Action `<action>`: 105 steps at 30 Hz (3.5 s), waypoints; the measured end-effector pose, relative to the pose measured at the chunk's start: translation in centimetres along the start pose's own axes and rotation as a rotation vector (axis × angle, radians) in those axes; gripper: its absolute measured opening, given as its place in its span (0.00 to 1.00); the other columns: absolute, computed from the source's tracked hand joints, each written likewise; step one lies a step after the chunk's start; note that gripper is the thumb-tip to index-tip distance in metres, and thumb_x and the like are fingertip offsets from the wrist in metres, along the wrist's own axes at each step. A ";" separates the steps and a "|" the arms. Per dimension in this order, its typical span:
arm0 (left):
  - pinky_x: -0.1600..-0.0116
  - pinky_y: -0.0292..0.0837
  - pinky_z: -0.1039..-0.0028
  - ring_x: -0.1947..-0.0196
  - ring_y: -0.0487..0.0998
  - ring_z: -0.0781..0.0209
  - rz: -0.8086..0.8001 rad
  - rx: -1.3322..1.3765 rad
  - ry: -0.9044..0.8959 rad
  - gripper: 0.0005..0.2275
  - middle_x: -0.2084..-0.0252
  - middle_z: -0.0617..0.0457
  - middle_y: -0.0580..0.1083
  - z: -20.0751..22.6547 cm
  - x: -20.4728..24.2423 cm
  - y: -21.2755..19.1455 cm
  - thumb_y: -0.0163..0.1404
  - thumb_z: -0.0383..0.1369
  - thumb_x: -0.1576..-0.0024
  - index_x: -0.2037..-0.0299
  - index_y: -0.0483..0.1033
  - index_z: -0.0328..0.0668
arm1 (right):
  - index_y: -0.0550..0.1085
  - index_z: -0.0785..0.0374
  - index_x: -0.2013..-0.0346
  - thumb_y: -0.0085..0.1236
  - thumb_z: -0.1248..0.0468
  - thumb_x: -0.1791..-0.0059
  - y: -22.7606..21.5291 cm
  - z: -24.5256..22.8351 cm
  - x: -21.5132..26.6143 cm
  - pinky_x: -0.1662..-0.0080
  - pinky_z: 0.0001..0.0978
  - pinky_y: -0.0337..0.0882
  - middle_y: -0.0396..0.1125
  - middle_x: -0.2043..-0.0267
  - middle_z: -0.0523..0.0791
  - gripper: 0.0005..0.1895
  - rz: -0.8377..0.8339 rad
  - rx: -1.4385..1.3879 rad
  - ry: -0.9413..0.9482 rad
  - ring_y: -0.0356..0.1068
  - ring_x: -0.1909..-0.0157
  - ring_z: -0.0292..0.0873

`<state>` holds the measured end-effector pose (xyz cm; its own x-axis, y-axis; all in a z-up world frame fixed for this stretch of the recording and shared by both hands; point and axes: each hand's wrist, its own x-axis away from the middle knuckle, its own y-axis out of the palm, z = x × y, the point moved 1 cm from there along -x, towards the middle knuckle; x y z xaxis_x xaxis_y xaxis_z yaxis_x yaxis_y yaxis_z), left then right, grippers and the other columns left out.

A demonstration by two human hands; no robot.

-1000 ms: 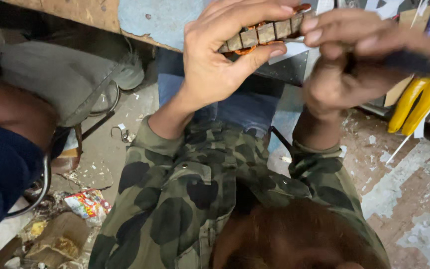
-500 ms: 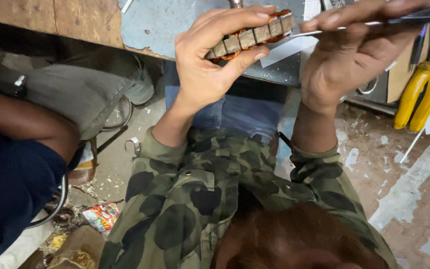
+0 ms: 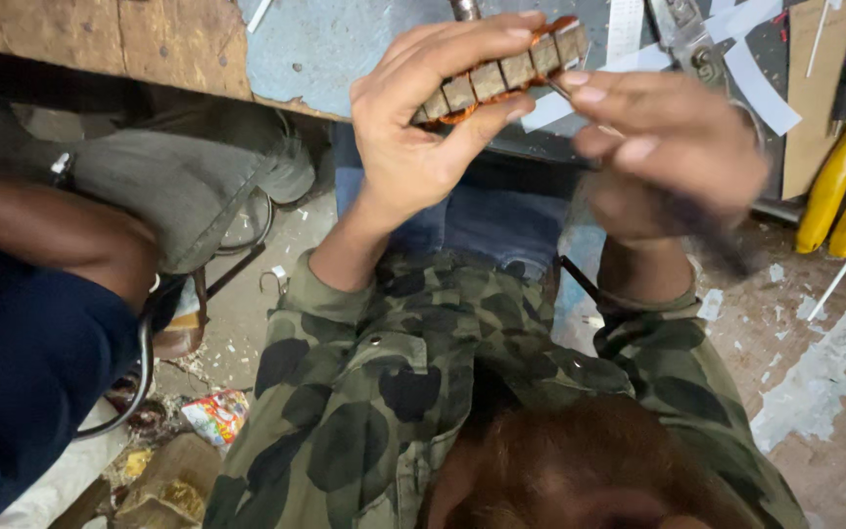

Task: The person insulates a motor stator by inserting white paper strips into the slots between copper windings. They use scissors to cut the paper and a match to burn the ends of the copper wires.

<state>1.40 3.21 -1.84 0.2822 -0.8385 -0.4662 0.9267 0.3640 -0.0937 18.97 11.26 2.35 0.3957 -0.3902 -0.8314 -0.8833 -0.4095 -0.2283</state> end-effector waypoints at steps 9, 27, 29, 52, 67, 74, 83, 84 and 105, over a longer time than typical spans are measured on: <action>0.55 0.76 0.79 0.63 0.80 0.72 0.123 0.223 -0.221 0.10 0.58 0.56 0.81 -1.8 -0.2 1.0 0.65 0.25 0.40 0.51 0.80 0.35 | 0.66 0.68 0.55 0.57 0.74 0.41 -3.1 3.3 4.9 0.65 0.37 0.71 0.71 0.61 0.55 0.08 0.223 0.276 0.272 0.71 0.68 0.50; 0.27 0.43 0.56 0.31 0.60 0.51 -0.021 -0.898 0.832 0.17 0.29 0.52 0.64 -4.2 4.1 -0.9 0.57 0.47 0.34 0.38 0.77 0.57 | 0.66 0.70 0.36 0.55 0.76 0.48 -10.5 -6.0 8.5 0.39 0.46 0.65 0.61 0.44 0.57 0.25 -0.547 0.919 0.609 0.63 0.41 0.60; 0.23 0.35 0.51 0.24 0.53 0.49 -0.144 -1.077 0.906 0.20 0.23 0.50 0.60 -4.8 4.8 -0.4 0.50 0.49 0.32 0.33 0.72 0.55 | 0.63 0.70 0.34 0.54 0.76 0.51 -10.2 -5.6 8.2 0.40 0.45 0.65 0.62 0.44 0.56 0.29 -0.591 0.974 0.582 0.63 0.42 0.59; 0.53 0.80 0.78 0.59 0.83 0.61 0.085 -0.145 -0.018 0.13 0.54 0.50 0.79 -1.1 6.1 5.2 0.63 0.20 0.40 0.48 0.79 0.43 | 0.60 0.63 0.38 0.66 0.71 0.47 -4.7 -8.8 25.3 0.67 0.33 0.73 0.66 0.65 0.48 0.29 0.265 -0.242 1.042 0.69 0.68 0.41; 0.51 0.84 0.76 0.59 0.85 0.64 0.159 0.665 -0.521 0.10 0.55 0.46 0.80 -3.4 6.6 6.7 0.59 0.19 0.34 0.44 0.77 0.28 | 0.53 0.64 0.24 0.68 0.25 0.67 -2.5 -2.2 25.1 0.56 0.25 0.65 0.63 0.53 0.43 0.71 -0.121 -0.258 1.101 0.64 0.57 0.35; 0.52 0.84 0.75 0.59 0.84 0.64 0.192 0.668 -0.537 0.10 0.57 0.46 0.80 -3.8 6.5 6.7 0.60 0.18 0.37 0.48 0.75 0.26 | 0.55 0.67 0.25 0.77 0.35 0.67 -1.4 -2.0 23.1 0.70 0.20 0.61 0.64 0.69 0.40 0.68 -0.015 -0.340 1.130 0.63 0.72 0.32; 0.53 0.84 0.75 0.59 0.85 0.65 0.180 0.647 -0.474 0.09 0.57 0.46 0.81 -3.8 6.5 6.8 0.59 0.19 0.35 0.47 0.76 0.28 | 0.55 0.70 0.25 0.81 0.48 0.60 -2.3 -2.5 23.7 0.67 0.20 0.62 0.65 0.68 0.39 0.61 -0.055 -0.235 1.160 0.64 0.70 0.31; 0.53 0.84 0.76 0.59 0.84 0.65 0.164 0.635 -0.447 0.10 0.57 0.47 0.81 -3.7 6.5 6.7 0.59 0.19 0.35 0.45 0.76 0.29 | 0.56 0.70 0.26 0.82 0.48 0.60 -2.3 -2.6 23.8 0.66 0.20 0.61 0.64 0.68 0.39 0.60 -0.051 -0.232 1.156 0.63 0.70 0.31; 0.53 0.85 0.82 0.60 0.83 0.72 0.156 0.550 -0.365 0.15 0.56 0.50 0.82 -1.8 6.5 5.8 0.58 0.17 0.33 0.38 0.76 0.36 | 0.57 0.65 0.27 0.77 0.36 0.65 -0.8 -2.6 22.6 0.68 0.23 0.63 0.63 0.61 0.41 0.63 0.028 -0.297 1.069 0.65 0.69 0.34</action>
<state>8.17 0.65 -7.00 0.3986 -0.9115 -0.1017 0.8325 0.3131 0.4570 29.29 0.65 -14.97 0.5159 -0.8543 0.0632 -0.8567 -0.5148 0.0330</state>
